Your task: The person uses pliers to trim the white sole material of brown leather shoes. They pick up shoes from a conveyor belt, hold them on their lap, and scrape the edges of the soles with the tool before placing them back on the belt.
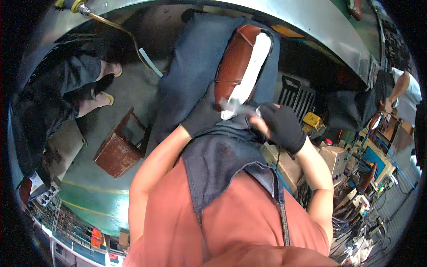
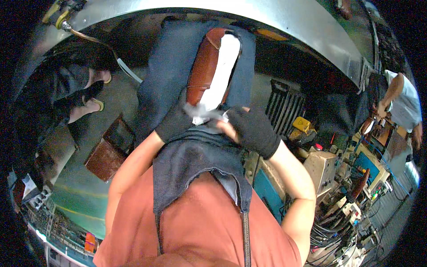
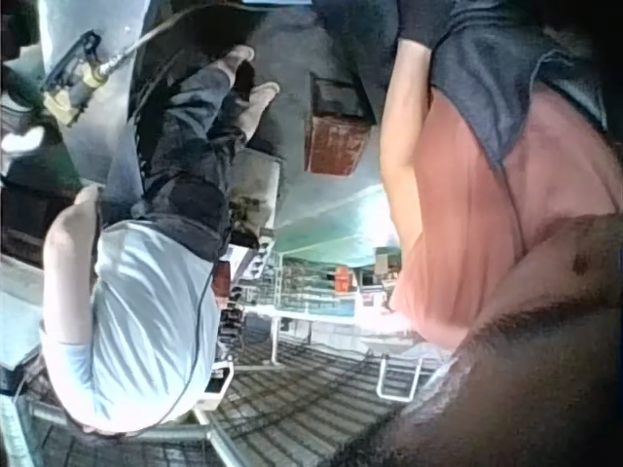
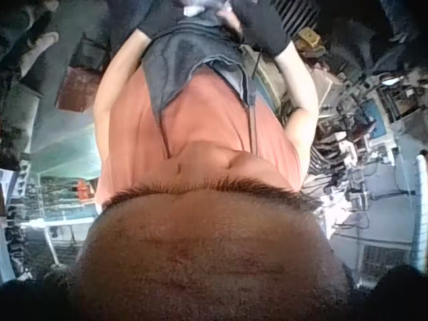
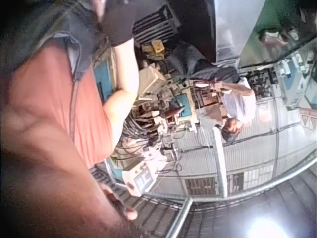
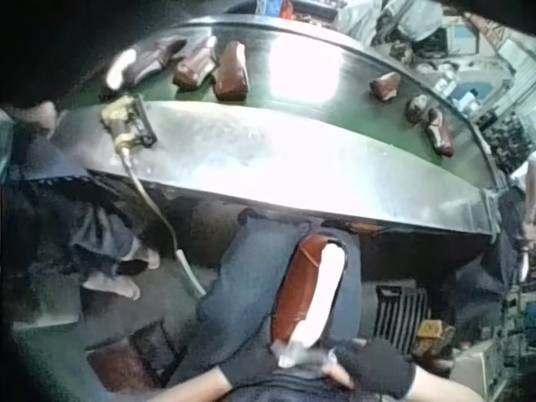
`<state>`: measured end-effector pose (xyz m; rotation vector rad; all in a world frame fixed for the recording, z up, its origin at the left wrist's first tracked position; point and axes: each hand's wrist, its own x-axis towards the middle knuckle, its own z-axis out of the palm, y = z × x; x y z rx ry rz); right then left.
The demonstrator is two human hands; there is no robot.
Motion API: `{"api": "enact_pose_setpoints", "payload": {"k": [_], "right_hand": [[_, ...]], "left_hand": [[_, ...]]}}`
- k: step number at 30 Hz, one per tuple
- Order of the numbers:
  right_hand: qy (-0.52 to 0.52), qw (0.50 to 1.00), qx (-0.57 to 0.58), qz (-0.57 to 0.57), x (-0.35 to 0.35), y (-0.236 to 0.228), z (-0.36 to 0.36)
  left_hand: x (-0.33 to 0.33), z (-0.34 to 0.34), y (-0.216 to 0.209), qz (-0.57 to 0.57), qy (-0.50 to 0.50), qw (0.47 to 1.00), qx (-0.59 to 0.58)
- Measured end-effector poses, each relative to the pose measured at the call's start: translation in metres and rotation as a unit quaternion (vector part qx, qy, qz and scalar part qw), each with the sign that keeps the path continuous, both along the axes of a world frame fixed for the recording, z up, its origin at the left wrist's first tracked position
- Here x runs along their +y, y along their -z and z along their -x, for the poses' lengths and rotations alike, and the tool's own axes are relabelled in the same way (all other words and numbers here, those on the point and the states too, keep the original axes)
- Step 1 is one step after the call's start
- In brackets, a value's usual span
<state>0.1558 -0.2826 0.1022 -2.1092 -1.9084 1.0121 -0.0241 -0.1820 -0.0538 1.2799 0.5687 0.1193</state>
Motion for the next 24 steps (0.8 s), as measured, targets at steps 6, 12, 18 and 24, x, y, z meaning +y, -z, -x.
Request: {"api": "enact_pose_setpoints", "payload": {"k": [6, 12, 18, 24], "right_hand": [[0.120, 0.965, 0.127, 0.196, -0.010, 0.031, -0.008], [0.350, 0.893, 0.225, 0.171, -0.100, -0.007, -0.028], [0.384, 0.871, 0.280, 0.125, -0.069, 0.000, -0.004], [0.347, 0.874, 0.294, 0.171, -0.069, -0.003, -0.016]], "left_hand": [[0.035, 0.020, -0.061, -0.160, 0.031, 0.986, 0.035], [0.134, 0.051, -0.166, -0.256, 0.046, 0.962, 0.086], [0.061, -0.081, -0.101, -0.276, -0.135, 0.930, 0.199], [0.067, -0.024, -0.055, -0.243, -0.012, 0.967, 0.069]]}}
